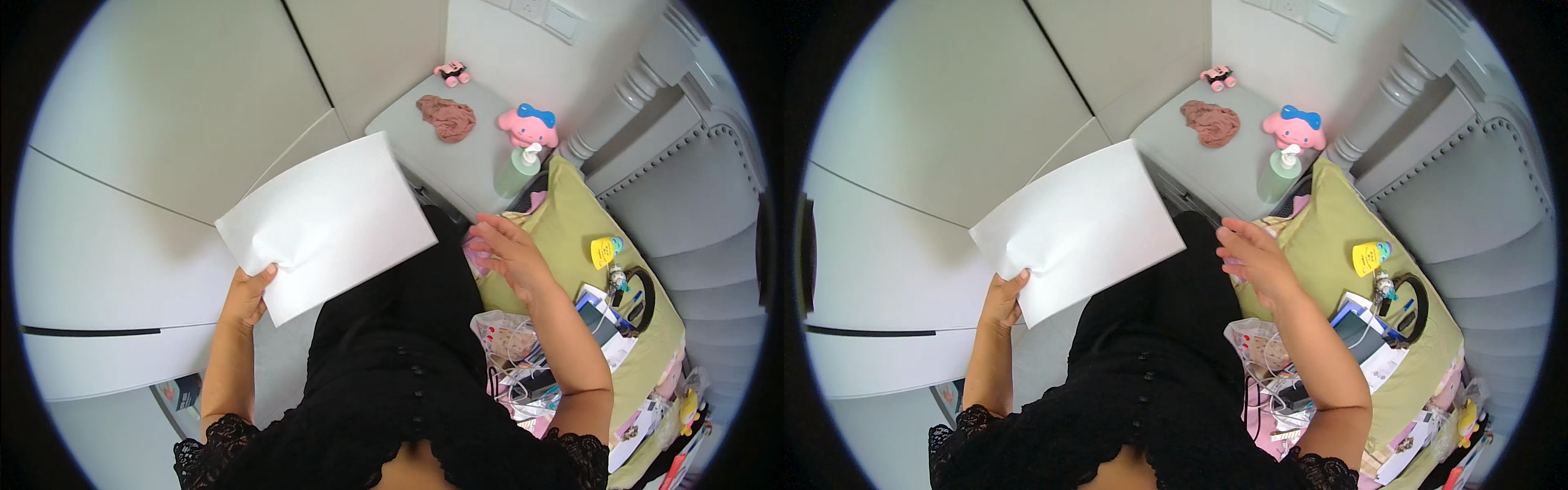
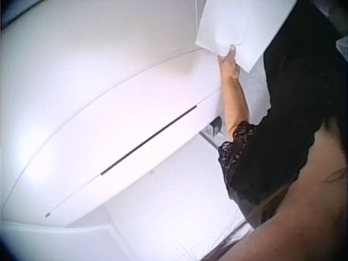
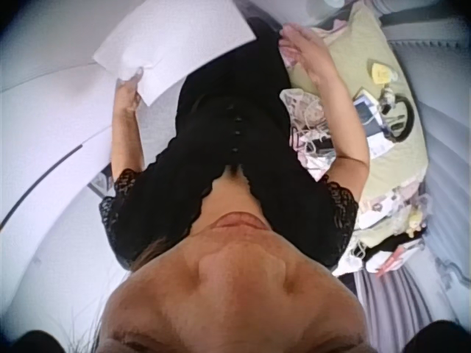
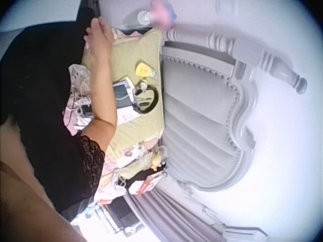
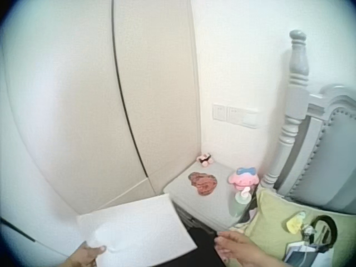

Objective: The person cleans a white nightstand by first unplugging a charger and moving various items like a phone, toys, and a bottle onto the bed. They then wipe the nightstand surface with a pink cloth, apply liquid soap to the cloth, and continue wiping the top and front of the nightstand. Finally, they open and close a drawer while wiping the front panel.

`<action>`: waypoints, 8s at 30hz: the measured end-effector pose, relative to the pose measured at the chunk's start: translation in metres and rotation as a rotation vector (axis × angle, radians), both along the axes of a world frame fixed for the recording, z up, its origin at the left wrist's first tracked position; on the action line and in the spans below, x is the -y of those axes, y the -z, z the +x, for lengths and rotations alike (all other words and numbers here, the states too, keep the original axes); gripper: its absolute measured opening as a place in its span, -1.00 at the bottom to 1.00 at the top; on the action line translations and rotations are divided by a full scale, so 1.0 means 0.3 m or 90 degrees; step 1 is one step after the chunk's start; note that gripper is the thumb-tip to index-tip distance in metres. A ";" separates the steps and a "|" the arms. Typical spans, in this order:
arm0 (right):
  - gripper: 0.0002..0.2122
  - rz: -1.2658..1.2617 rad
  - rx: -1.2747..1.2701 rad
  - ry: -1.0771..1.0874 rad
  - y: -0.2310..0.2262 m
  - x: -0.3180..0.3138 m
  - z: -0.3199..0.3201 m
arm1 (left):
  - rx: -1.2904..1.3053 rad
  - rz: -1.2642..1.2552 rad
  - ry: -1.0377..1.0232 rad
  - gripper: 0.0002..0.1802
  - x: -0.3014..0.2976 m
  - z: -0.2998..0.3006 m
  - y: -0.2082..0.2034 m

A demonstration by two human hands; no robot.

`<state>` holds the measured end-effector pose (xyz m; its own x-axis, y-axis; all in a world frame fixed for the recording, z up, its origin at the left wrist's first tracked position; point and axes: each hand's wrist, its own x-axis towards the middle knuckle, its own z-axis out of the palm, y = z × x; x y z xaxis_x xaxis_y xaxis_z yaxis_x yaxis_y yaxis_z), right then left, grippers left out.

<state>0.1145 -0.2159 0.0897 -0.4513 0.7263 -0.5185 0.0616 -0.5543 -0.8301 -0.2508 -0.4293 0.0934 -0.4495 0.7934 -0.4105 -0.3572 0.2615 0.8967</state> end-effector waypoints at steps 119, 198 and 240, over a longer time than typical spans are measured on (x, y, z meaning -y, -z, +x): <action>-0.87 0.685 0.037 -0.130 0.928 -0.535 -0.991 | -0.086 -0.002 -0.006 -0.80 -0.888 0.179 0.479; -0.69 0.783 0.760 -0.056 0.833 -0.677 -0.666 | -0.188 -0.023 -0.152 -0.57 -0.818 0.226 0.687; -0.73 0.888 0.428 -0.029 0.837 -0.549 -0.557 | -0.194 0.067 -0.077 -0.58 -0.887 0.263 0.576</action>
<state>-0.0527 -0.0513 -0.1615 -0.4555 0.7821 0.4253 0.6165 0.6217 -0.4830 -0.1720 -0.1632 -0.0794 -0.6317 0.7582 -0.1613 -0.0915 0.1337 0.9868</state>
